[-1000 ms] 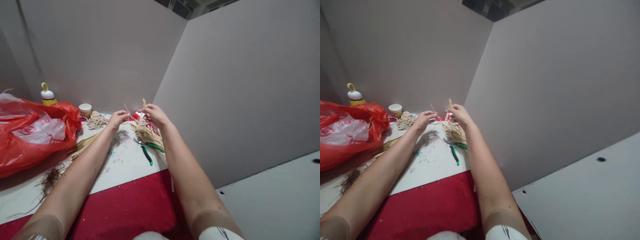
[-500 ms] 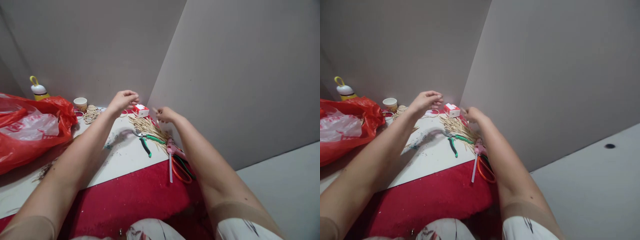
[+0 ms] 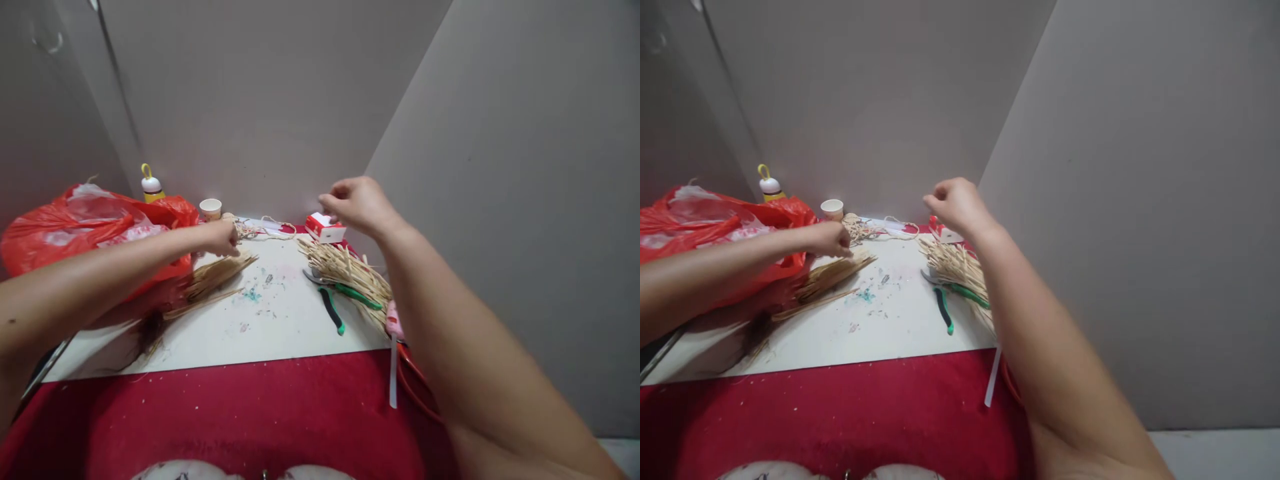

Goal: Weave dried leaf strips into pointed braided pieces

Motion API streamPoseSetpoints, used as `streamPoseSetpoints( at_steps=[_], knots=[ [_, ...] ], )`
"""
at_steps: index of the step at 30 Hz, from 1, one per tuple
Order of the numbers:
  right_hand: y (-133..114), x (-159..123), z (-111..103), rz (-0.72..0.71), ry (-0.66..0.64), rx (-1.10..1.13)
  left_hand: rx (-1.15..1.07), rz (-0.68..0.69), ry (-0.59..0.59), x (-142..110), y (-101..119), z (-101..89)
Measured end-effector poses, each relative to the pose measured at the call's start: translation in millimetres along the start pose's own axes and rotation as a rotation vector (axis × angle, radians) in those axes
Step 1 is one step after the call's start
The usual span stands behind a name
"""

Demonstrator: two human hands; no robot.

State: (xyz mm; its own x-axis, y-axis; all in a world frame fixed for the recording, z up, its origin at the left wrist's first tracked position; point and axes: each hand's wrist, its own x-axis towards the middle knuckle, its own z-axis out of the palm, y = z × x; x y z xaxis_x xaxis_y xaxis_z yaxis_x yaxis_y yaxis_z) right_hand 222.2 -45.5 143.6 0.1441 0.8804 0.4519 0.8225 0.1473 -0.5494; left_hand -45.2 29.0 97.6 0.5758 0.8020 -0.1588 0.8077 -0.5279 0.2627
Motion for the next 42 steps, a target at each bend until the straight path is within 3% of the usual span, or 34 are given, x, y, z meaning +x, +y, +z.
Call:
streamPoseSetpoints(
  at_steps=[3, 6, 10, 12, 16, 18, 20, 23, 26, 28, 31, 34, 39, 42],
  knots=[
    [-49, 7, 30, -0.070, 0.014, 0.187, 0.146, 0.015, -0.029, -3, 0, 35.2],
    [-78, 5, 64, -0.015, 0.056, 0.496, 0.178, -0.042, -0.003, -5, 2, 50.3],
    [-74, -12, 110, 0.156, 0.084, 0.760, 0.073, -0.030, 0.020, -5, -13, 30.4],
    [-60, -25, 129, 0.267, 0.045, 0.788, -0.144, -0.075, -0.040, -5, -25, 12.5],
    [-38, -50, 158, 0.497, -0.120, 0.845, -0.592, -0.182, -0.037, -11, -42, -11.2],
    [-34, -61, 170, 0.519, -0.250, 0.860, -0.702, -0.205, -0.023, -14, -45, -13.5],
    [-36, -71, 181, 0.394, -0.423, 0.817, -0.714, -0.223, 0.011, -16, -46, -11.6],
    [-47, -85, 191, -0.021, -0.664, 0.540, -0.578, -0.224, 0.076, -15, -49, -6.4],
    [-67, -98, 189, -0.352, -0.704, 0.108, -0.303, -0.169, 0.142, -12, -52, -1.9],
    [-79, -103, 183, -0.458, -0.719, -0.083, -0.139, -0.129, 0.208, -12, -52, 0.1],
    [-85, -103, 173, -0.498, -0.761, -0.170, -0.083, -0.118, 0.323, -13, -46, -0.5],
    [-68, -96, 165, -0.356, -0.644, 0.037, -0.268, -0.053, 0.346, -16, -31, -7.0],
    [-28, -84, 161, 0.178, -0.264, 0.811, -0.846, -0.041, 0.450, -14, -2, -16.4],
    [-18, -81, 164, 0.394, -0.111, 1.059, -1.080, -0.104, 0.441, -9, 10, -6.4]
  ],
)
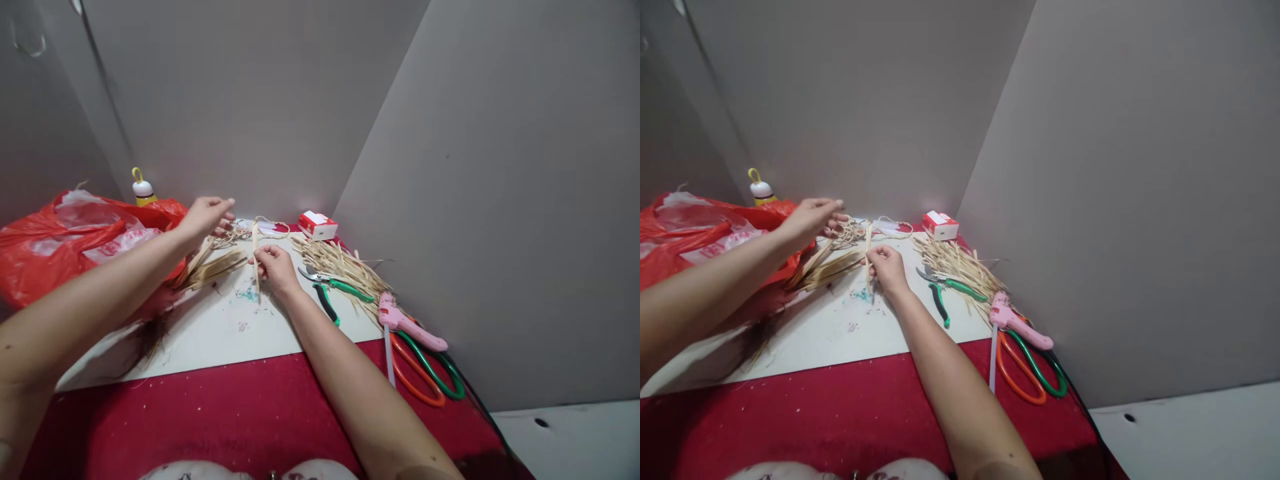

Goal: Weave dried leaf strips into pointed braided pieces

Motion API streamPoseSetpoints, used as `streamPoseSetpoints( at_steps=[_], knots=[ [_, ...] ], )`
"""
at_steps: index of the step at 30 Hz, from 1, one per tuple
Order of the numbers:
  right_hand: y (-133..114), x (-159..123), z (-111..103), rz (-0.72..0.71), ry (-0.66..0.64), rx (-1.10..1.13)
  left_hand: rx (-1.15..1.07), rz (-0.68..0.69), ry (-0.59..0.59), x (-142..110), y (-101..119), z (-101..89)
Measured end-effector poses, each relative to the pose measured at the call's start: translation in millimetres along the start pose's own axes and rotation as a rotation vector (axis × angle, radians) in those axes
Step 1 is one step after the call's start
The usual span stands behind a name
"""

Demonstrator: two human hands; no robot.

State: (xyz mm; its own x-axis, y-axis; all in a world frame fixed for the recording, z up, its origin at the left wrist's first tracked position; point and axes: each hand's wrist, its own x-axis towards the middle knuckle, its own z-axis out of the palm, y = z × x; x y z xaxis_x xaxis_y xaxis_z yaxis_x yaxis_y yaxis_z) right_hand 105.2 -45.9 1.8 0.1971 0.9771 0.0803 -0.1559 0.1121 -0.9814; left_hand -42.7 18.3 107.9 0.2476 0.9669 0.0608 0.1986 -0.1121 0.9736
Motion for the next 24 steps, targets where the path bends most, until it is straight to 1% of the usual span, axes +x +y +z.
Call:
streamPoseSetpoints(
  at_steps=[1, 2, 3, 4, 7, 9, 11, 13, 16, 18, 20, 22, 24],
  knots=[
    [2, 1, 0, 0.001, 0.018, 0.043, -0.028, -0.055, -0.040, 0, -5, 6.0],
    [3, 1, 0, -0.008, 0.018, 0.067, -0.031, -0.117, -0.105, 0, -11, 12.1],
    [4, 2, 1, -0.022, 0.005, 0.078, -0.027, -0.174, -0.179, 0, -19, 18.1],
    [5, 2, 1, -0.038, -0.014, 0.080, -0.050, -0.197, -0.220, 1, -27, 23.6],
    [6, 6, -1, -0.060, -0.037, 0.059, -0.147, -0.166, -0.206, 7, -46, 35.0],
    [6, 10, -5, -0.054, 0.019, 0.064, -0.154, -0.136, -0.245, 10, -53, 37.3],
    [7, 15, -11, -0.076, 0.094, 0.073, -0.110, -0.122, -0.320, 12, -55, 36.6],
    [8, 20, -15, -0.130, 0.156, 0.056, -0.039, -0.121, -0.410, 11, -55, 35.1],
    [10, 23, -17, -0.184, 0.180, -0.019, 0.043, -0.128, -0.531, 7, -53, 34.9],
    [11, 23, -16, -0.181, 0.175, -0.040, 0.069, -0.140, -0.543, 4, -51, 36.6],
    [11, 23, -16, -0.172, 0.172, -0.033, 0.064, -0.119, -0.476, 2, -50, 38.7],
    [10, 22, -15, -0.162, 0.161, -0.027, 0.035, -0.067, -0.405, 1, -49, 40.4],
    [9, 21, -15, -0.155, 0.143, -0.031, 0.013, -0.014, -0.379, 1, -49, 41.6]
  ],
)
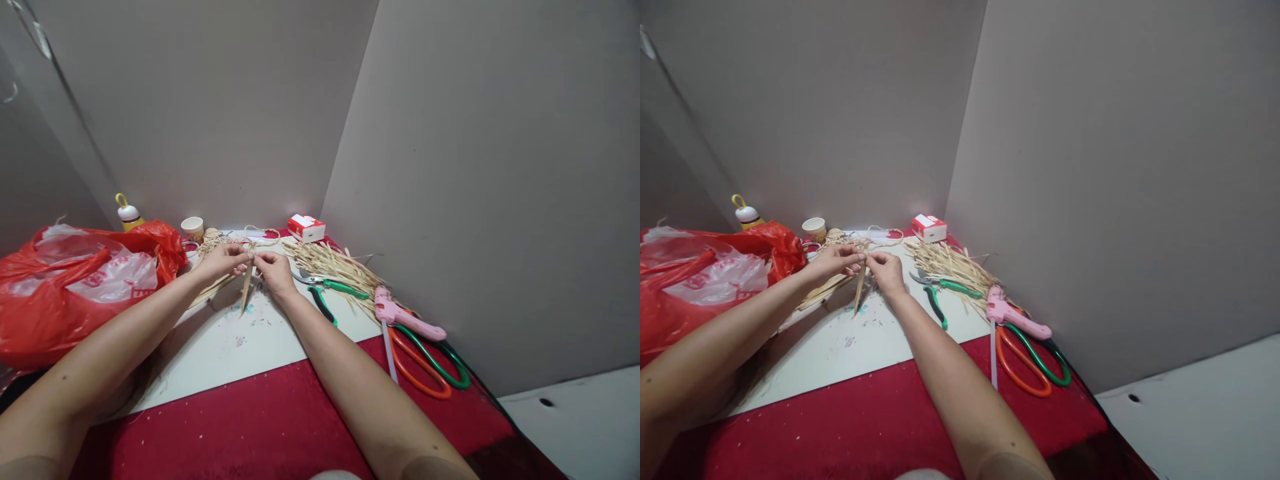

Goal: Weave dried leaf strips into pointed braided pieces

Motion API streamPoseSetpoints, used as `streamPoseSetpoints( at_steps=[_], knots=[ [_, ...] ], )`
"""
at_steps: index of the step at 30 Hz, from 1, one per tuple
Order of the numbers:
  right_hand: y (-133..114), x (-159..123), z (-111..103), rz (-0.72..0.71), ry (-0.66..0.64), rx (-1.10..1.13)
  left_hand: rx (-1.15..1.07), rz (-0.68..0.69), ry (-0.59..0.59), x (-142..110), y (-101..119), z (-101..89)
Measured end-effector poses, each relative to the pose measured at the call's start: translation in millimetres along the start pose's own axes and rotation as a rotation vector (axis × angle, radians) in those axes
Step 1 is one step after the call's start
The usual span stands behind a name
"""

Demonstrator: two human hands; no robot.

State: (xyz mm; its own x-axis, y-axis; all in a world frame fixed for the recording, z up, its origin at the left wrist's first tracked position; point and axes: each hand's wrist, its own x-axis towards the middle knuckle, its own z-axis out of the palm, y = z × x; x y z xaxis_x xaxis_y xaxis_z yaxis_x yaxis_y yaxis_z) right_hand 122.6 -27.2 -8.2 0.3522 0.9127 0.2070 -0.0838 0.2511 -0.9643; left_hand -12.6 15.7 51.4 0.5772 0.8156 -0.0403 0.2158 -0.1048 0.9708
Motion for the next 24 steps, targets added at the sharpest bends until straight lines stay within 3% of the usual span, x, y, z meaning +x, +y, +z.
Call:
streamPoseSetpoints(
  at_steps=[6, 12, 17, 20, 24],
  knots=[
    [-2, -2, 0, -0.024, -0.023, -0.065, 0.045, 0.109, 0.088, 4, -2, -1.0],
    [4, -1, 1, 0.011, -0.039, -0.141, 0.210, 0.099, 0.087, 8, -10, -3.3],
    [4, -4, 3, -0.135, -0.046, -0.314, 0.423, 0.166, 0.060, 4, -10, -2.2],
    [1, -5, 4, -0.157, -0.050, -0.368, 0.528, 0.181, 0.102, 1, -7, 0.4],
    [1, -2, 2, -0.149, 0.022, -0.407, 0.444, 0.187, 0.080, -4, -2, 5.5]
  ],
)
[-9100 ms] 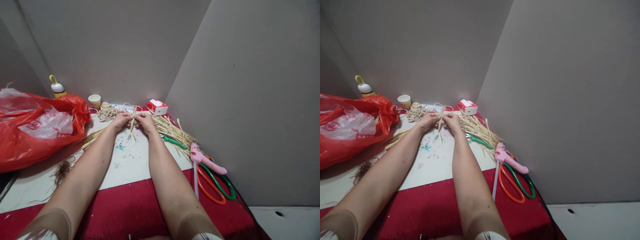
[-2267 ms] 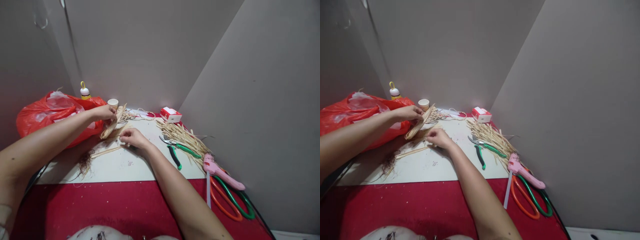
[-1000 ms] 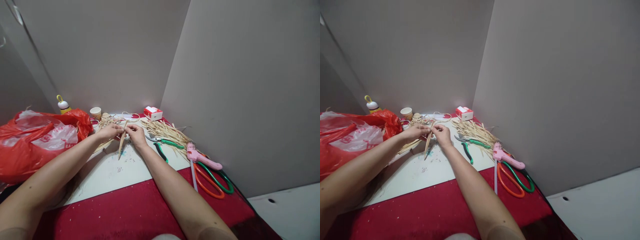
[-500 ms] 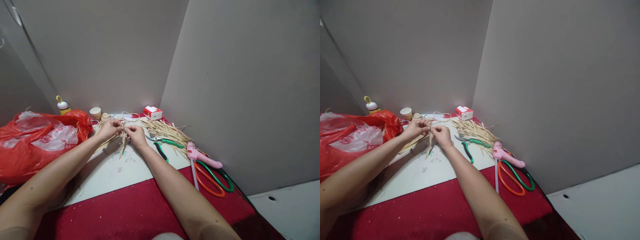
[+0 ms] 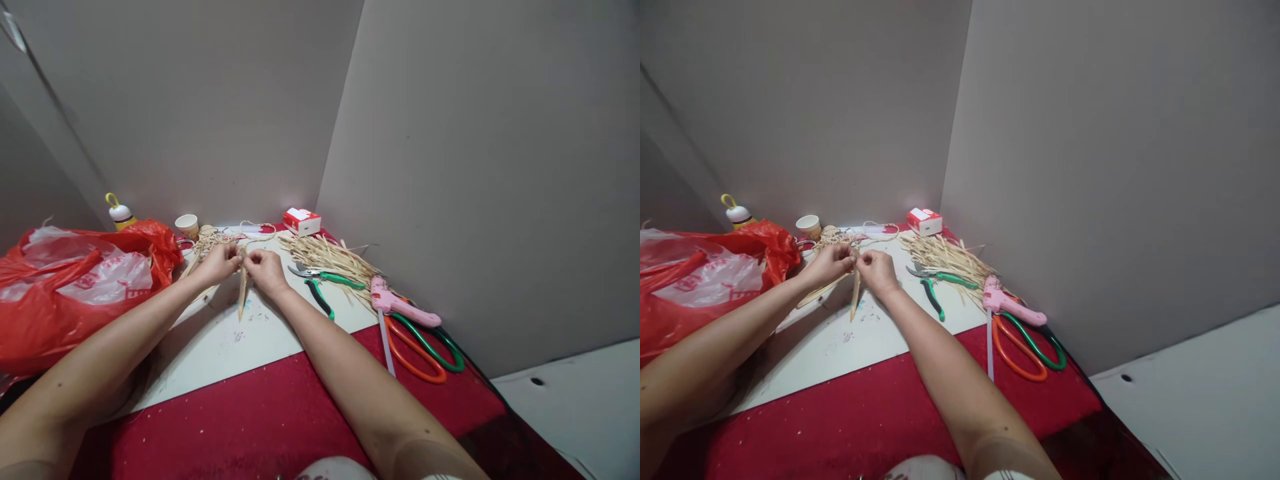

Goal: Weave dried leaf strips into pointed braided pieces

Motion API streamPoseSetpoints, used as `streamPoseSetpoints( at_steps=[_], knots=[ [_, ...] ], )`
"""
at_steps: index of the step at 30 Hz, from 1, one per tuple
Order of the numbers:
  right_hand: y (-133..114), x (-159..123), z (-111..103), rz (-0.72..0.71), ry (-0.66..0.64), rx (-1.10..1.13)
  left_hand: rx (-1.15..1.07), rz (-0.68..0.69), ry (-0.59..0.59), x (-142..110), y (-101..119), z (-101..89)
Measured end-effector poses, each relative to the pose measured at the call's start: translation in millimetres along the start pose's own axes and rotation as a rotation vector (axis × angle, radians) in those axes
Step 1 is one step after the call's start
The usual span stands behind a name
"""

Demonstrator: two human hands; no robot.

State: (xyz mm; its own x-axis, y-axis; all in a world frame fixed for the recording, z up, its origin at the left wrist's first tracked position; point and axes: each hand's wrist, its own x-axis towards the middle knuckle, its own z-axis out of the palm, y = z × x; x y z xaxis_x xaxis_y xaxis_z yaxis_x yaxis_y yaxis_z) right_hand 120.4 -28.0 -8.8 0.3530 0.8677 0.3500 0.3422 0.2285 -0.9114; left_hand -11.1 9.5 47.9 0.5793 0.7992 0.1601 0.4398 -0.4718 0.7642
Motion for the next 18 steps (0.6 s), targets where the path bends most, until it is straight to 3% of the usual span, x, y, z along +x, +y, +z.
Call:
streamPoseSetpoints(
  at_steps=[5, 10, 15, 18],
  knots=[
    [3, 10, -5, 0.319, 0.142, 0.300, -0.406, -0.009, -0.009, -3, 16, -11.7],
    [-10, 14, -15, 0.452, 0.379, 0.613, -0.749, -0.062, 0.182, -1, 38, -58.1],
    [-37, 30, -43, 0.437, 0.631, 0.766, -0.896, 0.019, 0.535, 0, 51, -114.4],
    [-63, 45, -65, 0.297, 0.714, 0.796, -0.863, 0.062, 0.575, 1, 52, -125.9]
  ],
)
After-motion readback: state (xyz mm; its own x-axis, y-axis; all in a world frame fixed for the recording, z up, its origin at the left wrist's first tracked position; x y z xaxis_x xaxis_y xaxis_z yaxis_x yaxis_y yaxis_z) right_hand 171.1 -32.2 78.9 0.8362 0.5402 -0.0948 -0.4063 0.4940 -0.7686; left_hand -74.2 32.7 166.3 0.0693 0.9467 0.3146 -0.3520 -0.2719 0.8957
